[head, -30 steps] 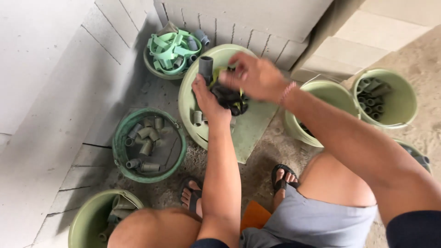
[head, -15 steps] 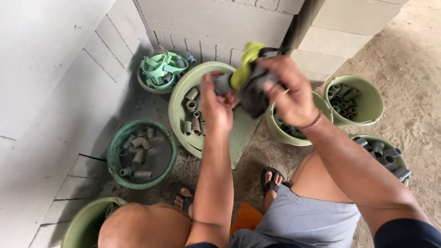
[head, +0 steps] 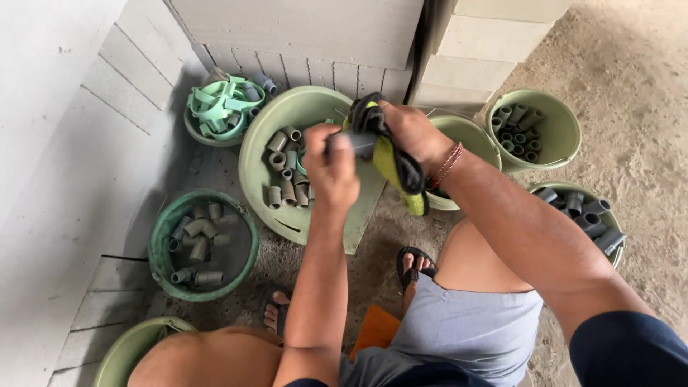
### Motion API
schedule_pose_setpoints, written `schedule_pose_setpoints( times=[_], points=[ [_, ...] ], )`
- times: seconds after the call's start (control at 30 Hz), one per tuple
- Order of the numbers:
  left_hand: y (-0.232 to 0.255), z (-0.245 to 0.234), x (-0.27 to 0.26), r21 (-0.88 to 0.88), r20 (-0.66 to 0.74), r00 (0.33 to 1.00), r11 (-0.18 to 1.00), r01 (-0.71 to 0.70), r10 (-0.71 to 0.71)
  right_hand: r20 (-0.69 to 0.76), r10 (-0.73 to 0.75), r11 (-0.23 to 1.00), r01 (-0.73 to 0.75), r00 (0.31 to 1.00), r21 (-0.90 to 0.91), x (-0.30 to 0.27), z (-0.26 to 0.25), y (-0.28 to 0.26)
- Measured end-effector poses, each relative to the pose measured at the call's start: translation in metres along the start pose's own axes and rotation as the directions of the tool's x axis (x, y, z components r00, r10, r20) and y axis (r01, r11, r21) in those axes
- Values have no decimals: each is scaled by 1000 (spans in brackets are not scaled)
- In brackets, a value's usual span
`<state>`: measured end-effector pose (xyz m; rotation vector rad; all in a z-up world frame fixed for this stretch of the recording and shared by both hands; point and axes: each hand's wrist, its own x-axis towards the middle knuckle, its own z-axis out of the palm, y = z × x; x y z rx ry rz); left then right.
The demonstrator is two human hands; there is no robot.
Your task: The person sits on the floor surrounded by green buckets and wipes small grey plastic pipe fittings with a cloth. They pick up each fitting, wipe it, and place it into a separate bucket.
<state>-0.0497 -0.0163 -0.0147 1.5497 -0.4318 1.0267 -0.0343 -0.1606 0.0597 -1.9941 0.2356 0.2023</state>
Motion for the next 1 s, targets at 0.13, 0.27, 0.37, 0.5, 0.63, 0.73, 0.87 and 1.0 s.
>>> schedule_pose_setpoints(
  times=[0.13,0.27,0.37,0.5,0.63,0.73,0.87,1.0],
  points=[
    [22,-12,21,-453,12,804,714,534,-594,97,-369,842,288,924,456,5,-22,1],
    [30,-21,33,-434,153,692,581,688,-705,110,-957,264,964,267,-40,-11,-18,-9],
    [26,-29,35,-158,170,973,970,184,-156,153,-922,362,932,356,9,-11,13,10],
    [9,-24,16,-246,69,998,969,6,11,-12,-801,572,773,598,274,-21,26,-4],
    [18,-30,20,-75,-5,946,944,322,-324,23,-589,797,575,808,183,-8,14,-4],
    [39,-37,34,120,-26,920,913,391,-391,23,-835,550,835,549,25,-13,8,-18],
    [7,-26,7,221,72,994,973,66,-84,82,-962,249,960,260,-129,6,26,14],
    [38,-31,31,156,24,980,969,193,-199,35,-803,594,794,594,128,10,30,21]
  ],
)
